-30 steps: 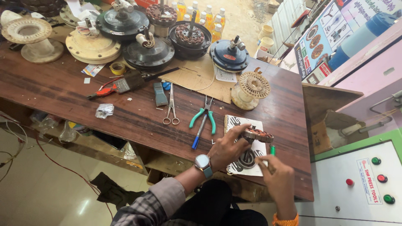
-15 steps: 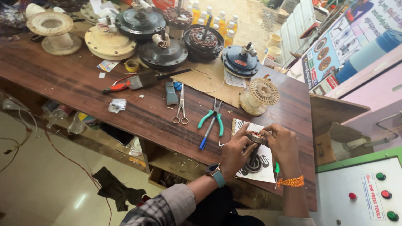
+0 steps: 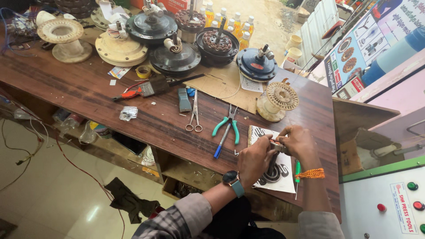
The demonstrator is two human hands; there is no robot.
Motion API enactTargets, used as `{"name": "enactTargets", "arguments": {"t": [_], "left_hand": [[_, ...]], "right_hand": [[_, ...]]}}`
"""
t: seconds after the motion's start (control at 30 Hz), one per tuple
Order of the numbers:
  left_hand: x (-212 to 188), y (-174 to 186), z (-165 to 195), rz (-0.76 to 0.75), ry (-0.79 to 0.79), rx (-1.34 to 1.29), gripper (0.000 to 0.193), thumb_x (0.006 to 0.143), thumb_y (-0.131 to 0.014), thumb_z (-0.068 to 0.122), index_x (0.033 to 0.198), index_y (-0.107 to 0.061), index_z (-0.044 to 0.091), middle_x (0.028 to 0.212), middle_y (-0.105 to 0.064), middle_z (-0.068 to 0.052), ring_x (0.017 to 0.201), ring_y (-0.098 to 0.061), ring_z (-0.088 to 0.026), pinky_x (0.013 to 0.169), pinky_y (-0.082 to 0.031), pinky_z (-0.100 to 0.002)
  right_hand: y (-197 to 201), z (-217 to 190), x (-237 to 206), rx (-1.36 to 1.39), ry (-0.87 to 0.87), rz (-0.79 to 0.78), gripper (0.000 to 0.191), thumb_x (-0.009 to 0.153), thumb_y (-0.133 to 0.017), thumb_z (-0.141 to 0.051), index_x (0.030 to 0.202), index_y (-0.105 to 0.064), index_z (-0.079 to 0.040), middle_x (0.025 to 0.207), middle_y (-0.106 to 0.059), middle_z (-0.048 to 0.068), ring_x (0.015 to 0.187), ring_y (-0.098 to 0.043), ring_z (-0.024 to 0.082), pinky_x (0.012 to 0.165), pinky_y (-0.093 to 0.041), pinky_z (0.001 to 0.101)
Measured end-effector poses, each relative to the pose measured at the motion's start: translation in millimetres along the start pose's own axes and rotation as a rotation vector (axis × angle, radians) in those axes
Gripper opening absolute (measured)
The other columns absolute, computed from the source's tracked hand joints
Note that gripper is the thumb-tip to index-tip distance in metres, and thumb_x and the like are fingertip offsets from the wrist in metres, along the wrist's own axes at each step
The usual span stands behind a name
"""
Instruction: The person sits at a workbench and works on a small pump or motor assembly placed on a notebook, holding the housing with one hand while turning a screwdriver with the other to tighten or loosen screws on the component. They reposition and turn the assembly repeatedly while continuing to work on it with the screwdriver.
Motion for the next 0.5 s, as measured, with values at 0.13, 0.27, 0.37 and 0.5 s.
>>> {"name": "enactTargets", "arguments": {"t": [0.13,0.27,0.37,0.5], "left_hand": [[0,5,5,0.057,-0.239,0.079,0.034,0.092,-0.073,0.013,0.124,-0.060,0.013,0.118,-0.071,-0.004,0.087,-0.074,-0.025,0.064,-0.059,-0.037],[1,7,7,0.041,-0.341,0.175,0.043,0.091,-0.072,0.010,0.133,-0.064,0.016,0.112,-0.068,-0.002,0.093,-0.073,-0.020,0.063,-0.060,-0.032],[2,6,6,0.015,-0.356,0.212,0.040,0.091,-0.072,0.012,0.130,-0.067,0.018,0.113,-0.067,-0.003,0.097,-0.072,-0.020,0.065,-0.061,-0.032],[10,2,3,-0.072,-0.276,0.182,0.025,0.093,-0.074,0.022,0.118,-0.072,0.020,0.110,-0.070,-0.002,0.098,-0.072,-0.019,0.067,-0.061,-0.033]], "right_hand": [[-5,14,9,0.033,0.002,0.048,0.017,0.086,-0.078,-0.030,0.098,-0.083,-0.019,0.083,-0.079,0.010,0.071,-0.076,0.020,0.067,-0.060,0.0361],[-1,34,17,0.049,0.090,0.201,0.023,0.081,-0.083,-0.031,0.100,-0.083,-0.017,0.087,-0.078,0.011,0.074,-0.076,0.023,0.070,-0.059,0.0378],[5,49,10,0.092,-0.029,0.269,0.026,0.084,-0.082,-0.034,0.102,-0.081,-0.015,0.083,-0.078,0.014,0.074,-0.075,0.026,0.070,-0.057,0.0417],[20,54,-21,0.142,0.084,0.492,0.025,0.084,-0.084,-0.031,0.098,-0.082,-0.011,0.083,-0.074,0.014,0.073,-0.069,0.026,0.068,-0.053,0.0420]]}}
Point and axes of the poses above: each hand's wrist, its own x-axis towards the middle knuckle, its own y-axis out of the back of the hand, z = x × y, the point moved 1 cm from there along x, towards the middle knuckle
